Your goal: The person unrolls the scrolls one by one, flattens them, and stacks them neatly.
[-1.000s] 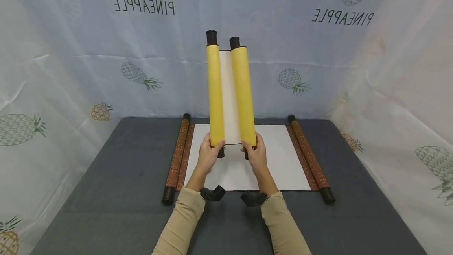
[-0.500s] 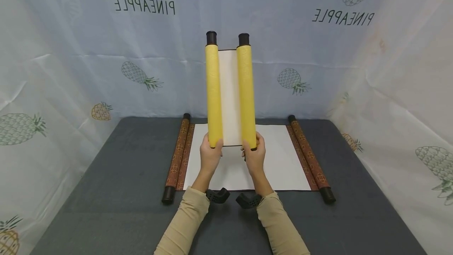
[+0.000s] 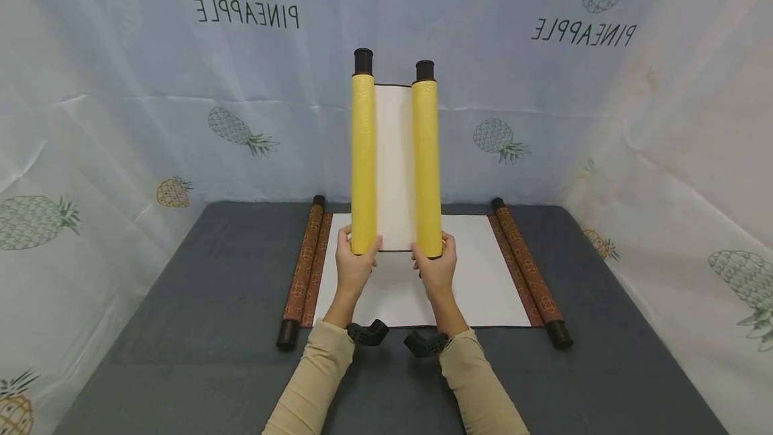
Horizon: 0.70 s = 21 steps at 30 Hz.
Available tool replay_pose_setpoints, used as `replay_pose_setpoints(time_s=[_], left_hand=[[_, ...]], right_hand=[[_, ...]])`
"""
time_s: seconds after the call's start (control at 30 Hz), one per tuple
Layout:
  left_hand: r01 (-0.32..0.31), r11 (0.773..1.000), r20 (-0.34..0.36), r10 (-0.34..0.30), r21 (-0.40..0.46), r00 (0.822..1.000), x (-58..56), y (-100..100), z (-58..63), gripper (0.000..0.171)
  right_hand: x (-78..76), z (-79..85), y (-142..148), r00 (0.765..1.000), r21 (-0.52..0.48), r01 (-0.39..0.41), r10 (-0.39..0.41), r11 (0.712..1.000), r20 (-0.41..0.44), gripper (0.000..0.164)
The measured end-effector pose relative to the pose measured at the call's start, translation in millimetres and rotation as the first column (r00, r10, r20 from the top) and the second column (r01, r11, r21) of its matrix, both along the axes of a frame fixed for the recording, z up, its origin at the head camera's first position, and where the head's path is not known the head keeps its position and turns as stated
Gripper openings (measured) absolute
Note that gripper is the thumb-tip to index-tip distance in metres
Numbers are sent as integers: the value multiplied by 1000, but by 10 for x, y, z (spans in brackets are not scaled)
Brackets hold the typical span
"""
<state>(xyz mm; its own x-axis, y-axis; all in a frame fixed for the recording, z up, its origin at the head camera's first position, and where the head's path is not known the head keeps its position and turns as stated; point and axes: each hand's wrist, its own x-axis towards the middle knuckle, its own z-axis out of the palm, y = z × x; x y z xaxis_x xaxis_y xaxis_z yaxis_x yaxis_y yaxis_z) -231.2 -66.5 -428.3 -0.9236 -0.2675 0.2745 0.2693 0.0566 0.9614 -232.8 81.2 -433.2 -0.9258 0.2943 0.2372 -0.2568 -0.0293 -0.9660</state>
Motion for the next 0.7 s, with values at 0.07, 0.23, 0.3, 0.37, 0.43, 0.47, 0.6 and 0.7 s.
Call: replay_pose_setpoints(time_s=[0.07,0.23,0.3,0.37,0.43,0.47,0.6,0.7], left_hand=[[16,1000,18,-15,-9,1000,1,-21,4,48],[25,999,36,-24,-32,999,-24,-88,-6,47],[17,999,31,-15,-45,999,-32,-115,-7,47],[12,998,26,-10,-59,1000,-34,-140,-4,47],[18,997,28,-16,-71,999,-32,-165,5,46],[25,997,32,-22,-76,999,-31,-176,12,46],[27,996,45,-24,-81,999,-38,-226,27,48],[8,998,22,-7,-56,1000,-55,-263,31,54]], right_hand=[[-8,-4,21,1000,3,8,-8,1000,0,46],[-26,-9,86,1000,12,13,-13,1000,-13,40],[-36,-20,112,1000,24,6,-6,1000,2,40],[-48,-31,141,1000,30,1,-2,1000,29,41],[-61,-35,173,998,38,-3,1,999,58,42],[-66,-34,191,998,39,-7,4,999,69,43],[-83,-14,259,996,77,-37,30,996,89,44],[-84,8,295,992,111,-83,72,990,100,45]])
